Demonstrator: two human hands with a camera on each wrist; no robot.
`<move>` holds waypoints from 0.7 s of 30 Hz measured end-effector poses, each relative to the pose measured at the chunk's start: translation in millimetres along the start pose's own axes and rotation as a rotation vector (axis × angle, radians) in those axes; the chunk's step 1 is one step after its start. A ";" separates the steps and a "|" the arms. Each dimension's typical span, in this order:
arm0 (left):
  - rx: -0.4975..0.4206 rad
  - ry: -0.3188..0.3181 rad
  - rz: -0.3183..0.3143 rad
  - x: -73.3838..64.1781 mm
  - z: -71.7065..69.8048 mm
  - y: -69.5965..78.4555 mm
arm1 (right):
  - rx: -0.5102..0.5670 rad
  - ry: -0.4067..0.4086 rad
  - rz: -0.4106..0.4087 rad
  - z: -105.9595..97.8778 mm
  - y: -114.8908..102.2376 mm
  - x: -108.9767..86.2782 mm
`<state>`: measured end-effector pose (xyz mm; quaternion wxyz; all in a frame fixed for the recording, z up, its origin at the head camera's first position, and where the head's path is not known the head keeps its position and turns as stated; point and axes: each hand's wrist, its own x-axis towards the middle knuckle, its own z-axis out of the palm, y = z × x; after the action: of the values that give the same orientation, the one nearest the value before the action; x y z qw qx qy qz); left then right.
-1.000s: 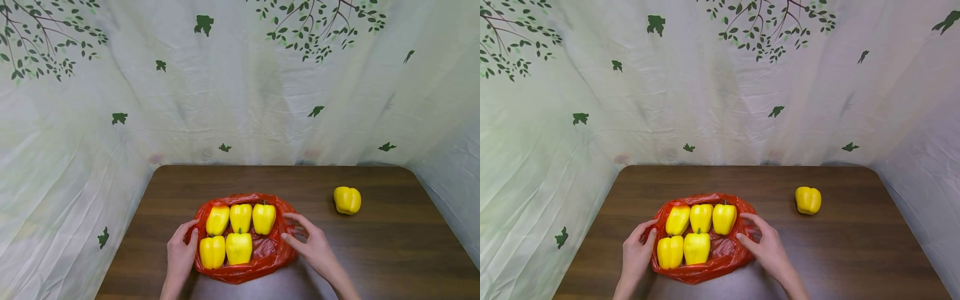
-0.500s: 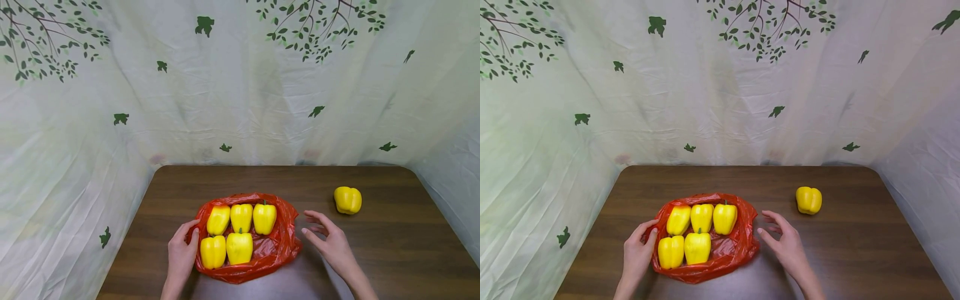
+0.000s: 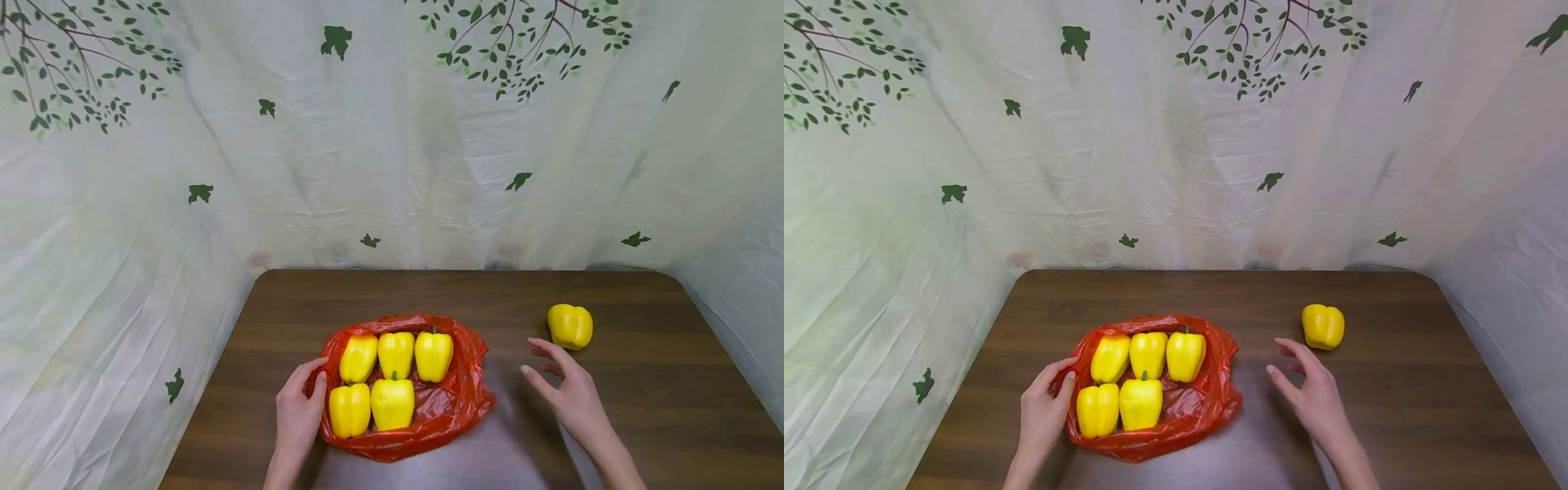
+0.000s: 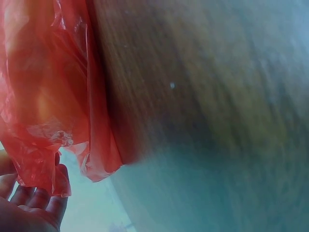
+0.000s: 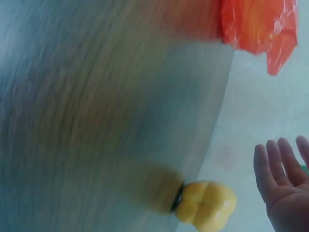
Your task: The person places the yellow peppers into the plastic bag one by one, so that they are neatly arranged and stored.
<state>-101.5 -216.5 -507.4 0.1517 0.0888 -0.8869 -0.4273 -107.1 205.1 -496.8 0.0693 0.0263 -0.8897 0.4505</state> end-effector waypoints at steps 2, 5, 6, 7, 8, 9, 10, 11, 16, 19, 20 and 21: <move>-0.001 -0.001 -0.002 -0.1 0.0 0.0 | -0.016 0.025 -0.008 -3.8 2.9 0.5; 0.001 -0.001 0.002 -0.1 -0.1 -0.2 | -0.027 0.080 -0.032 -8.9 6.9 1.9; 0.001 -0.002 0.004 -0.1 -0.1 -0.3 | -0.024 0.101 -0.039 -10.3 8.0 2.6; 0.001 -0.002 0.005 -0.1 -0.2 -0.4 | -0.022 0.119 -0.045 -11.9 9.0 3.3; 0.002 -0.002 0.006 -0.2 -0.3 -0.7 | -0.019 0.139 -0.051 -13.3 9.9 4.1; 0.004 -0.001 0.008 -0.3 -0.4 -0.9 | -0.021 0.158 -0.052 -14.9 10.7 4.9; 0.004 -0.001 0.009 -0.3 -0.4 -1.1 | -0.022 0.175 -0.054 -16.5 11.5 5.6; 0.004 -0.002 0.010 -0.4 -0.4 -1.2 | -0.020 0.189 -0.053 -18.1 12.0 6.3; -0.001 -0.005 0.012 -0.6 -0.4 -1.9 | -0.057 0.243 -0.033 -25.5 14.9 9.0; -0.004 -0.008 0.010 -0.8 -0.6 -2.2 | -0.078 0.265 -0.029 -28.4 17.0 10.9; -0.004 -0.009 0.009 -0.9 -0.6 -2.3 | -0.079 0.267 -0.025 -29.1 17.8 11.6; -0.004 -0.009 0.010 -0.9 -0.7 -2.4 | -0.081 0.267 -0.024 -29.8 18.6 12.4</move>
<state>-100.4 -218.2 -509.1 0.1499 0.0822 -0.8871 -0.4288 -118.3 240.3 -492.4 0.1935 -0.0263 -0.8896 0.4130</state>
